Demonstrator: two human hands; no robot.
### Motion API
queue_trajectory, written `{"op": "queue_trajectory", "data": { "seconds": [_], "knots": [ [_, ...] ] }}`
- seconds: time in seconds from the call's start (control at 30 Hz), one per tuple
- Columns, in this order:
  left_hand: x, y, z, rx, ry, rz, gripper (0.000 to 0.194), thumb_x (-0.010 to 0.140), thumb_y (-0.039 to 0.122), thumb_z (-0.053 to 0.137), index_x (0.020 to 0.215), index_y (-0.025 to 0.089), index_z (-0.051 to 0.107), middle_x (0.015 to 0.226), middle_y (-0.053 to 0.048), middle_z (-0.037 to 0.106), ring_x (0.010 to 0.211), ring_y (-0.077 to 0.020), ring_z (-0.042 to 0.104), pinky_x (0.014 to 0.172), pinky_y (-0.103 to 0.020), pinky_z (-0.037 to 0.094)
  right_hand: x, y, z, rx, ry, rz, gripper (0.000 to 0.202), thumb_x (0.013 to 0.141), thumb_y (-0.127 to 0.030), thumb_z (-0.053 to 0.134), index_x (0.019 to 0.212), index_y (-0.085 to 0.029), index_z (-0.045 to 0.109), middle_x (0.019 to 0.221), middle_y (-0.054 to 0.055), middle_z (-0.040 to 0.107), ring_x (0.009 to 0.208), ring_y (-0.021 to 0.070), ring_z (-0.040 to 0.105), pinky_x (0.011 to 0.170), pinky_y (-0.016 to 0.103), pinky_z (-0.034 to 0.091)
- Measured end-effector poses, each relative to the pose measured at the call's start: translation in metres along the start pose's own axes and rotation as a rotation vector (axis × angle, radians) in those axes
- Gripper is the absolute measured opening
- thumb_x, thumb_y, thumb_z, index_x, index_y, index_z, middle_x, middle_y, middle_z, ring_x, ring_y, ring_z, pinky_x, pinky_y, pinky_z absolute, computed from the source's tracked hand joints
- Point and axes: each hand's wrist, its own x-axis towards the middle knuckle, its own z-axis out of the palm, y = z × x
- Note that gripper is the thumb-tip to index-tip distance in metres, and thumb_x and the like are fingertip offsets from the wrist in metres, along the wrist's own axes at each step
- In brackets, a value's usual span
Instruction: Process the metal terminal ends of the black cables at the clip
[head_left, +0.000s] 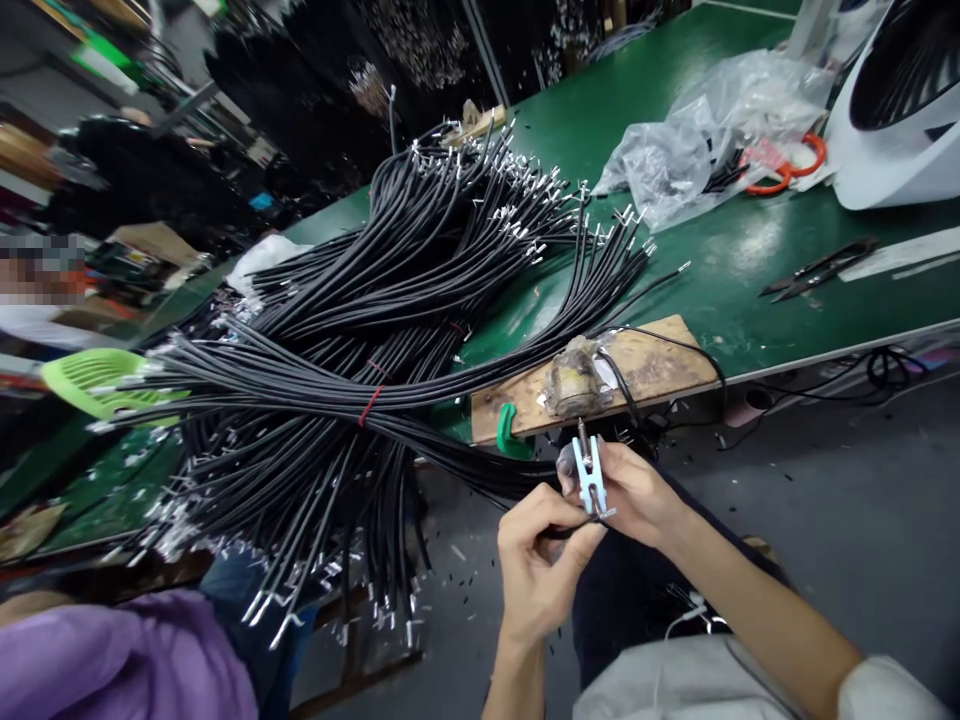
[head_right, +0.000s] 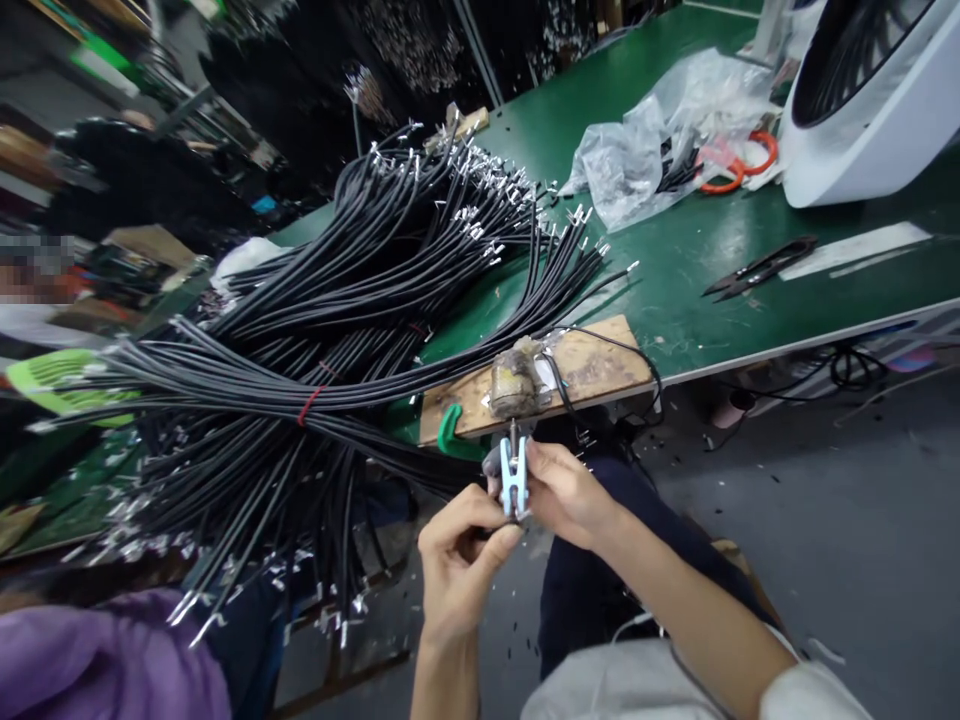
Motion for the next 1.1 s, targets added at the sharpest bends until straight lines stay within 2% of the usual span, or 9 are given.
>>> {"op": "queue_trajectory", "data": {
  "seconds": [0.23, 0.4, 0.47, 0.57, 0.63, 0.73, 0.83, 0.97, 1.1],
  "knots": [
    [-0.005, -0.001, -0.003, -0.035, -0.031, -0.02, 0.008, 0.075, 0.017, 0.068, 0.069, 0.015, 0.064, 0.064, 0.001, 0.055, 0.062, -0.0056, 0.049, 0.054, -0.015, 0.035, -0.006, 0.002, -0.033, 0.099, 0.079, 0.074, 0.04, 0.082, -0.051, 0.062, 0.093, -0.013, 0.066, 0.08, 0.006, 0.058, 0.068, 0.01, 0.05, 0.061, 0.021, 0.038],
    [-0.019, -0.013, -0.006, -0.103, -0.042, 0.017, 0.007, 0.077, 0.024, 0.067, 0.075, 0.017, 0.069, 0.067, -0.001, 0.06, 0.067, -0.0088, 0.052, 0.063, -0.019, 0.041, -0.031, -0.001, -0.065, -0.138, 0.224, -0.053, 0.03, 0.082, -0.038, 0.065, 0.098, -0.013, 0.068, 0.084, 0.008, 0.06, 0.077, 0.012, 0.054, 0.065, 0.022, 0.037],
    [-0.031, -0.03, -0.009, -0.119, 0.111, -0.016, 0.016, 0.075, 0.031, 0.069, 0.072, 0.015, 0.069, 0.07, -0.003, 0.061, 0.075, -0.0127, 0.055, 0.072, -0.024, 0.044, -0.045, -0.003, -0.079, -0.257, 0.341, -0.075, 0.027, 0.08, -0.036, 0.069, 0.093, -0.013, 0.069, 0.084, 0.007, 0.06, 0.077, 0.0105, 0.052, 0.068, 0.021, 0.037],
    [-0.049, -0.075, -0.011, -0.168, 0.826, -0.208, 0.021, 0.071, 0.033, 0.073, 0.082, 0.016, 0.067, 0.09, -0.003, 0.059, 0.088, -0.0109, 0.054, 0.08, -0.02, 0.042, -0.064, -0.006, -0.102, -0.388, 0.5, -0.085, 0.027, 0.079, -0.038, 0.069, 0.086, -0.012, 0.066, 0.079, 0.005, 0.059, 0.072, 0.0087, 0.048, 0.067, 0.021, 0.035],
    [-0.052, -0.109, -0.007, -0.231, 0.953, -0.286, 0.04, 0.074, 0.032, 0.071, 0.111, 0.024, 0.058, 0.115, -0.001, 0.054, 0.102, -0.0086, 0.051, 0.089, -0.018, 0.04, -0.076, -0.006, -0.116, -0.481, 0.582, -0.094, 0.032, 0.079, -0.042, 0.068, 0.086, -0.011, 0.064, 0.075, 0.004, 0.057, 0.069, 0.0088, 0.045, 0.065, 0.022, 0.034],
    [-0.041, -0.15, 0.012, -0.441, 0.849, -0.427, 0.066, 0.065, 0.031, 0.077, 0.125, 0.028, 0.047, 0.134, -0.002, 0.045, 0.12, -0.0123, 0.047, 0.102, -0.023, 0.037, -0.089, -0.003, -0.127, -0.618, 0.666, -0.107, 0.038, 0.078, -0.048, 0.065, 0.086, -0.011, 0.062, 0.071, 0.003, 0.055, 0.065, 0.0091, 0.042, 0.063, 0.023, 0.033],
    [-0.024, -0.162, 0.037, -0.691, 0.585, -0.591, 0.061, 0.065, 0.036, 0.073, 0.12, 0.019, 0.053, 0.124, -0.011, 0.056, 0.111, -0.022, 0.057, 0.101, -0.039, 0.042, -0.097, 0.001, -0.128, -0.712, 0.698, -0.113, 0.038, 0.079, -0.048, 0.064, 0.083, -0.01, 0.061, 0.069, 0.003, 0.056, 0.065, 0.0095, 0.042, 0.062, 0.024, 0.032],
    [-0.021, -0.139, 0.055, -0.919, 0.302, -0.679, 0.052, 0.069, 0.036, 0.066, 0.116, 0.015, 0.059, 0.124, -0.014, 0.058, 0.113, -0.0297, 0.057, 0.102, -0.051, 0.041, -0.106, 0.005, -0.13, -0.811, 0.748, -0.18, 0.037, 0.079, -0.048, 0.064, 0.085, -0.011, 0.061, 0.074, 0.004, 0.059, 0.073, 0.0124, 0.05, 0.071, 0.026, 0.038],
    [-0.037, -0.113, 0.054, -1.156, 0.079, -0.702, 0.046, 0.072, 0.028, 0.062, 0.115, 0.014, 0.063, 0.124, -0.012, 0.059, 0.118, -0.027, 0.054, 0.11, -0.045, 0.035, -0.109, 0.005, -0.128, -0.87, 0.733, -0.192, 0.051, 0.078, -0.051, 0.063, 0.112, -0.014, 0.055, 0.108, 0.011, 0.059, 0.1, 0.0204, 0.056, 0.084, 0.032, 0.046]
  ]
}}
